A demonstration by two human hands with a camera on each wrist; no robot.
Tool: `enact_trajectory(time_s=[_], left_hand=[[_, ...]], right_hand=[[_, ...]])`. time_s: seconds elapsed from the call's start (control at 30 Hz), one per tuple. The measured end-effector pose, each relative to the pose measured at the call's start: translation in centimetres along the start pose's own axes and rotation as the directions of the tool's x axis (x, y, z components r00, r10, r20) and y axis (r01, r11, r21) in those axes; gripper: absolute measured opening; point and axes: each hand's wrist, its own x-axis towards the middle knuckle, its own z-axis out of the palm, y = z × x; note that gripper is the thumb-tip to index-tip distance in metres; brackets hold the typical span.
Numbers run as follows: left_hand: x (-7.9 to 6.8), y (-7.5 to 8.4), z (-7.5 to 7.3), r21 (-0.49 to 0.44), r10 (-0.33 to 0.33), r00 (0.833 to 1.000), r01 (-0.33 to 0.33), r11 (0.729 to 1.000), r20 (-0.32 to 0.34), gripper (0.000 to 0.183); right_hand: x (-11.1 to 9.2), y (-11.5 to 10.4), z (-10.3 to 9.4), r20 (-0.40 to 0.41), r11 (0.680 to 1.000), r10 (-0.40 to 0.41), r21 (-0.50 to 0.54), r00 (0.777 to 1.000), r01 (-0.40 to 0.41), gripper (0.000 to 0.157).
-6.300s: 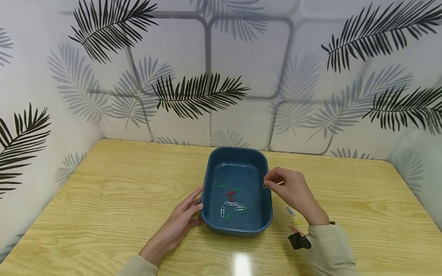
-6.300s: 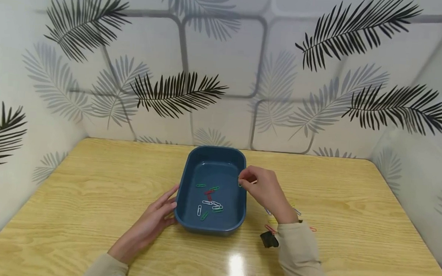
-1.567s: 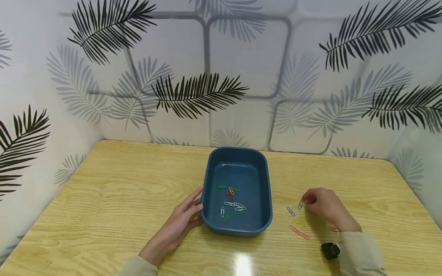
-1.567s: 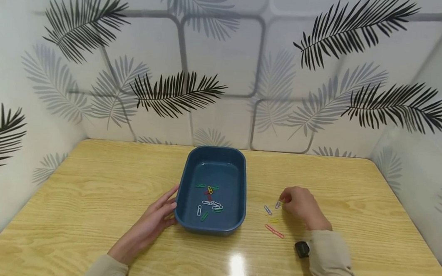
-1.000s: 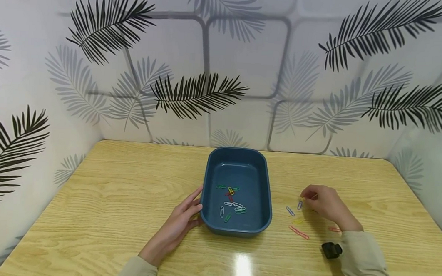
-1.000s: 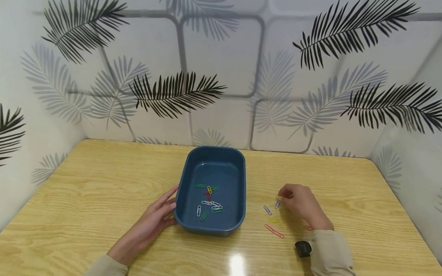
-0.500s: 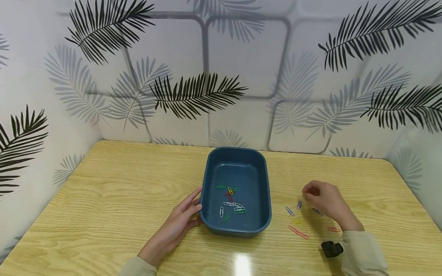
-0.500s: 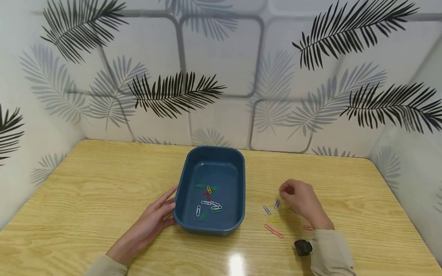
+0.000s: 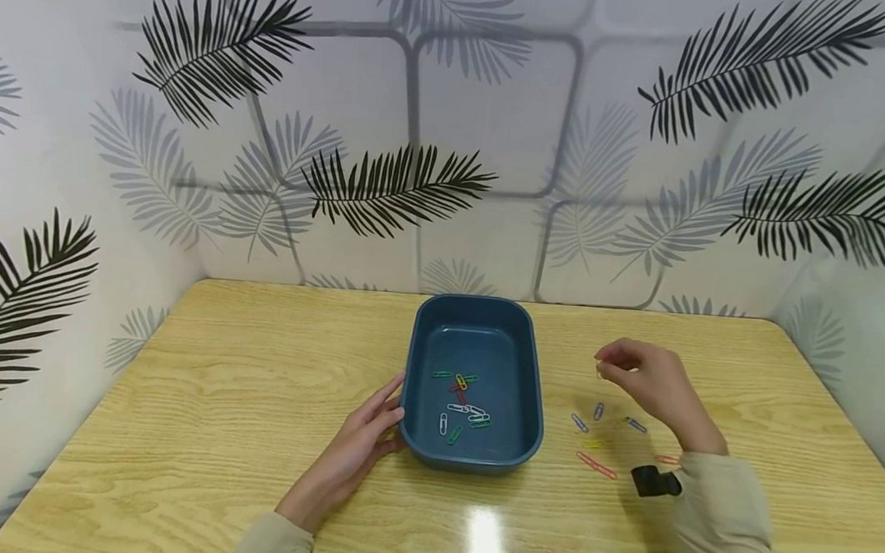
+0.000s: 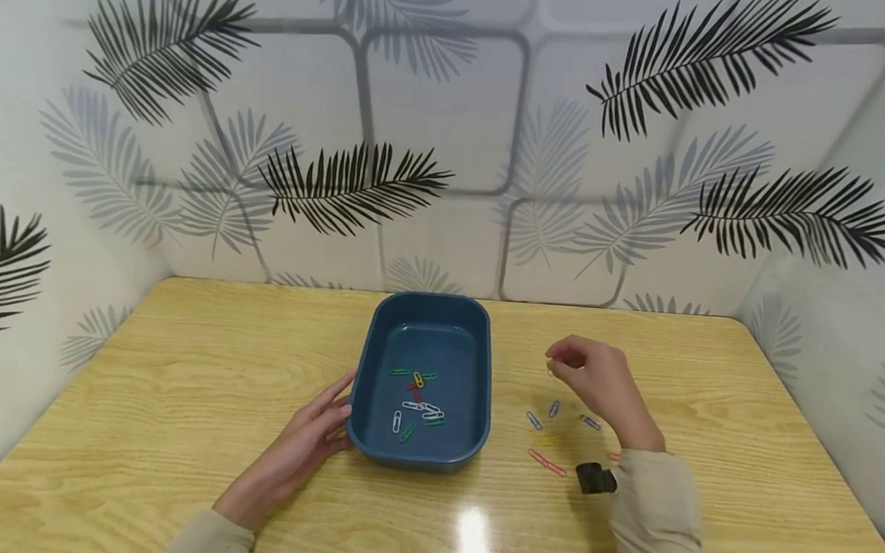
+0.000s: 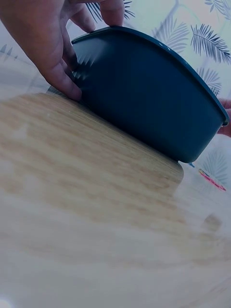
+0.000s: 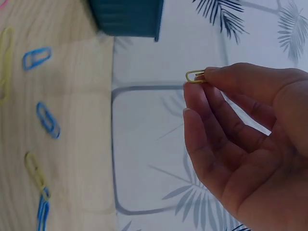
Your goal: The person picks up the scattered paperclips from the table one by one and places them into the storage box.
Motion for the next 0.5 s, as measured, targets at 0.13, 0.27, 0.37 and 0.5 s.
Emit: enact_trajectory(time_s=[0.13, 0.27, 0.37, 0.5], left_hand=[[0.0, 0.0, 0.0, 0.001, 0.001, 1.000, -0.001, 1.000, -0.002, 0.056], [0.0, -0.1, -0.1, 0.001, 0.002, 1.000, -0.002, 1.000, 0.003, 0.056], [0.1, -0.1, 0.0, -0.001, 0.002, 1.000, -0.002, 1.000, 0.002, 0.056], [0.1, -0.2, 0.0, -0.006, 0.002, 1.000, -0.002, 1.000, -0.003, 0.056]], right_hand=[[0.4, -1.1, 0.0, -0.020, 1.000, 0.007, 0.011, 1.000, -0.007, 0.013], [0.7, -2.2, 0.1, -0.033, 0.999, -0.007, 0.035, 0.999, 0.008, 0.013], [0.7, -2.8, 0.2, -0.040, 0.999, -0.012, 0.050, 0.999, 0.014, 0.013], [0.8, -3.4, 0.6, -0.071, 0.997, -0.026, 0.067, 0.997, 0.030, 0.011]])
